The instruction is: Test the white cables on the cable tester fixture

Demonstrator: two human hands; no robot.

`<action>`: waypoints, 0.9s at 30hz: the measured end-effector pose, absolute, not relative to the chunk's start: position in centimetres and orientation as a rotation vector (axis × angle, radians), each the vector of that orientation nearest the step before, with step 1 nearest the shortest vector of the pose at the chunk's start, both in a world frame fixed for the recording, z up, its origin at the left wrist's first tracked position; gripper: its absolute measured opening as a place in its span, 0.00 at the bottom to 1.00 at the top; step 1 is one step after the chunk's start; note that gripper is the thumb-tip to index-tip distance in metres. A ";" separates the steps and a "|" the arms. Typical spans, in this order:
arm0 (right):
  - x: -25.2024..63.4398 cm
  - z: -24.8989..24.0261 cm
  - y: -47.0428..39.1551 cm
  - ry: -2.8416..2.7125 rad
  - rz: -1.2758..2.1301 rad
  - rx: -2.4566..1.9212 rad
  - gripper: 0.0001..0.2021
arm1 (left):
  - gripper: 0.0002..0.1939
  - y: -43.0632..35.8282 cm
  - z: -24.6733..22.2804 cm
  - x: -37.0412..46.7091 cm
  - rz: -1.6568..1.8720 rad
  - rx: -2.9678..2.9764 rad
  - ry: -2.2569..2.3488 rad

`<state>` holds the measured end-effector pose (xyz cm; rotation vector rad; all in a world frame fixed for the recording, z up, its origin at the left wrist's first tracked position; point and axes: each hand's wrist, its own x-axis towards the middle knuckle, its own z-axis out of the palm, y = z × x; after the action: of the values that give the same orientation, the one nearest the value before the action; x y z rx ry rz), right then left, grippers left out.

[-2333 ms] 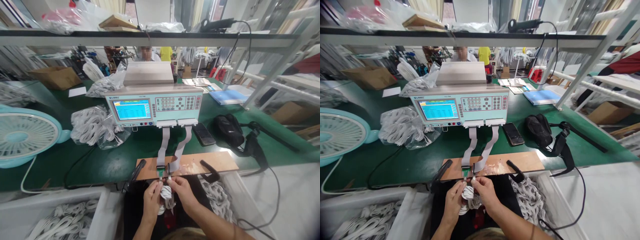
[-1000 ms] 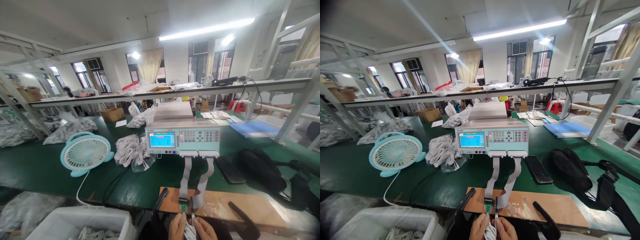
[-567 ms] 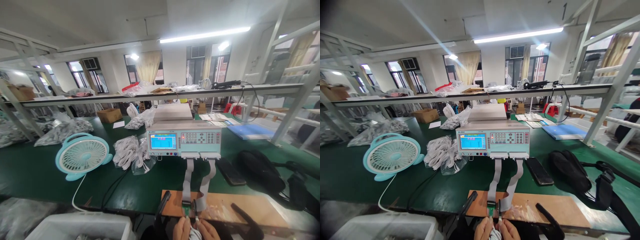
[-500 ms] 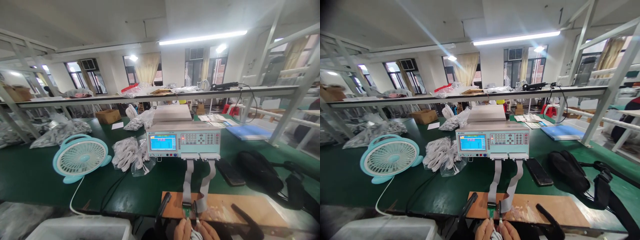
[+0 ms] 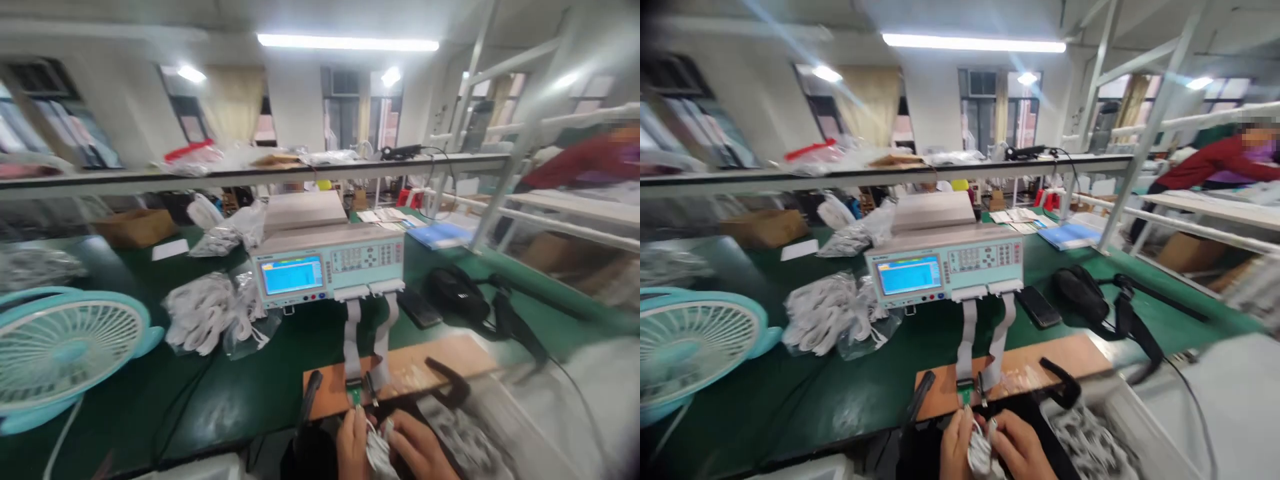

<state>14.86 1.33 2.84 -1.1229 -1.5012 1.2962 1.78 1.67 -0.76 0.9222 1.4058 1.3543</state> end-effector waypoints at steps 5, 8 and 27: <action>13.8 2.9 1.6 -1.242 1.318 -1.180 0.16 | 0.25 1.2 -0.1 1.1 1.227 0.957 1.406; 13.2 2.2 1.9 -1.164 1.324 -1.223 0.15 | 0.24 1.2 0.1 0.5 1.179 1.035 1.443; 12.6 1.8 3.3 -1.033 1.478 -1.225 0.14 | 0.23 1.2 0.3 1.0 1.206 0.994 1.465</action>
<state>12.65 3.28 1.81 -1.2251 -1.0327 1.4785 1.04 1.16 0.31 0.9943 1.4653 1.2059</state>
